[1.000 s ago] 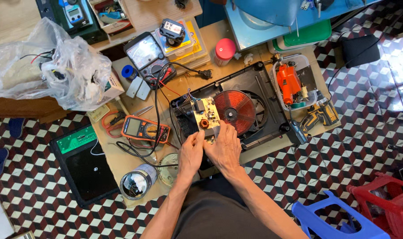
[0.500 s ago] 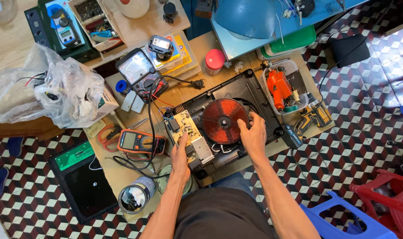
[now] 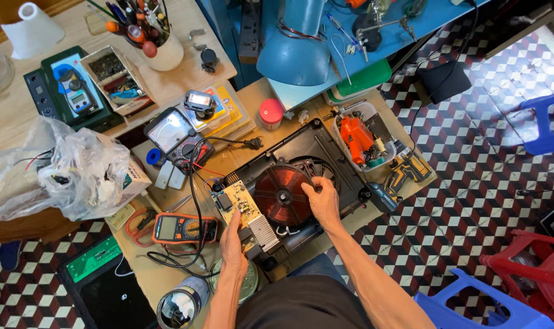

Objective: The person uses a hot air gun on a circuit board, then places it into a black plastic housing with a fan. They connect a power cord, move the housing, and use a screwdriver to secure the board inside the case.

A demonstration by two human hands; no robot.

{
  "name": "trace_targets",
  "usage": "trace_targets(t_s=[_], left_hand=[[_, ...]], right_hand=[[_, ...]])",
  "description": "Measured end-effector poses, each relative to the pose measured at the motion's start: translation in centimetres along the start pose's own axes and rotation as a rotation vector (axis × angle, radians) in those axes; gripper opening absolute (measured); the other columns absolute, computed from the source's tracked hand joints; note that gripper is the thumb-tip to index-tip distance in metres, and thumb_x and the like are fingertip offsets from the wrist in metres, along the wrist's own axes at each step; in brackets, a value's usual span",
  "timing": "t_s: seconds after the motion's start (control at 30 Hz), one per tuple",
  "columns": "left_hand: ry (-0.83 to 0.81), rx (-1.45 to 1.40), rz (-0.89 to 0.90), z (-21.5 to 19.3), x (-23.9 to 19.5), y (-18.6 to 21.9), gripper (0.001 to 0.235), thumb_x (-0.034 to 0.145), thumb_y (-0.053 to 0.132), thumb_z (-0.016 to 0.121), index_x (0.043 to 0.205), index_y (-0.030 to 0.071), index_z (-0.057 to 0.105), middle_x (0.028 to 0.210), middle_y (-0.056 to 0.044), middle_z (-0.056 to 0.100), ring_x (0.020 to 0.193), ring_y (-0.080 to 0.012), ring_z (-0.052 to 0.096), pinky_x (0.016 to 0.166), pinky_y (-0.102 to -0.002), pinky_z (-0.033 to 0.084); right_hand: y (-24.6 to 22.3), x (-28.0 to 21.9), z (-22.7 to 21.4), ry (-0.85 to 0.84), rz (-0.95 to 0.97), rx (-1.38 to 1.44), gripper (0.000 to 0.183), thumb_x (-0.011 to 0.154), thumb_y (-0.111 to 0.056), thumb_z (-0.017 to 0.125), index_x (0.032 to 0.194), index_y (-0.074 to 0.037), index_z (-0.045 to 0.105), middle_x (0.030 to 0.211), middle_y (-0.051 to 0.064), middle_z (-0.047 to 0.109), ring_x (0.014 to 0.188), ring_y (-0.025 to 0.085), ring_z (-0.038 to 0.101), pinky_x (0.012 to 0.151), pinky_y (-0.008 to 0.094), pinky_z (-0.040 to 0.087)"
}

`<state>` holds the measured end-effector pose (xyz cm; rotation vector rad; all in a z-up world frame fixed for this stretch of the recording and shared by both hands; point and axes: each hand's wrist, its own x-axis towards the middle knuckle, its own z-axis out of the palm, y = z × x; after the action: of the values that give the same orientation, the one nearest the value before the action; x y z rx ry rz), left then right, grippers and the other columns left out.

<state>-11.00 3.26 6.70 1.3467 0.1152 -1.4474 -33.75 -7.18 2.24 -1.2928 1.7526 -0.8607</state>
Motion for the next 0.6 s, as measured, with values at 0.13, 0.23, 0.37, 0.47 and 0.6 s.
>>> trace_targets(t_s=[0.13, 0.23, 0.37, 0.47, 0.6], left_hand=[[0.035, -0.075, 0.003, 0.0, -0.2, 0.3, 0.047, 0.093, 0.038, 0.066, 0.128, 0.006, 0.068, 0.115, -0.003, 0.073, 0.096, -0.0152, 0.071, 0.083, -0.032, 0.057], [0.063, -0.084, -0.024, 0.4, -0.7, 0.9, 0.047, 0.093, 0.040, 0.067, 0.126, 0.006, 0.067, 0.111, -0.005, 0.073, 0.092, -0.0182, 0.071, 0.080, -0.035, 0.058], [-0.009, -0.090, -0.063, 0.8, -0.7, 0.0, 0.051, 0.092, 0.051, 0.061, 0.123, 0.011, 0.068, 0.109, -0.006, 0.073, 0.094, -0.0201, 0.069, 0.081, -0.038, 0.056], [0.108, 0.112, -0.068, 1.2, 1.3, -1.9, 0.058, 0.098, 0.058, 0.057, 0.128, 0.009, 0.066, 0.125, -0.001, 0.066, 0.111, -0.0131, 0.059, 0.093, -0.034, 0.043], [-0.102, -0.104, 0.027, 2.0, 3.3, -4.6, 0.062, 0.093, 0.053, 0.062, 0.135, 0.008, 0.062, 0.131, -0.004, 0.064, 0.120, -0.0207, 0.059, 0.105, -0.040, 0.044]], right_hand=[[-1.6, -1.5, -0.7, -0.133, 0.178, 0.345, 0.024, 0.088, -0.018, 0.079, 0.097, 0.001, 0.068, 0.081, 0.003, 0.066, 0.074, 0.008, 0.058, 0.065, 0.025, 0.048], [-3.3, -2.7, -2.5, -0.158, 0.183, 0.393, 0.023, 0.088, -0.016, 0.076, 0.098, 0.001, 0.065, 0.085, 0.007, 0.075, 0.075, 0.008, 0.064, 0.066, 0.024, 0.052], [-4.7, -3.5, -7.9, 0.040, 0.250, 0.503, 0.023, 0.088, -0.012, 0.075, 0.104, 0.003, 0.069, 0.095, 0.010, 0.075, 0.083, 0.012, 0.068, 0.075, 0.026, 0.055], [-4.0, -3.8, -14.9, 0.145, 0.201, 0.708, 0.027, 0.094, -0.011, 0.074, 0.116, 0.004, 0.066, 0.106, 0.009, 0.069, 0.093, 0.014, 0.065, 0.088, 0.027, 0.053], [-3.2, -3.2, -23.9, 0.308, 0.189, 0.880, 0.026, 0.098, -0.006, 0.066, 0.122, 0.001, 0.064, 0.120, 0.009, 0.071, 0.111, 0.022, 0.069, 0.098, 0.040, 0.058]])
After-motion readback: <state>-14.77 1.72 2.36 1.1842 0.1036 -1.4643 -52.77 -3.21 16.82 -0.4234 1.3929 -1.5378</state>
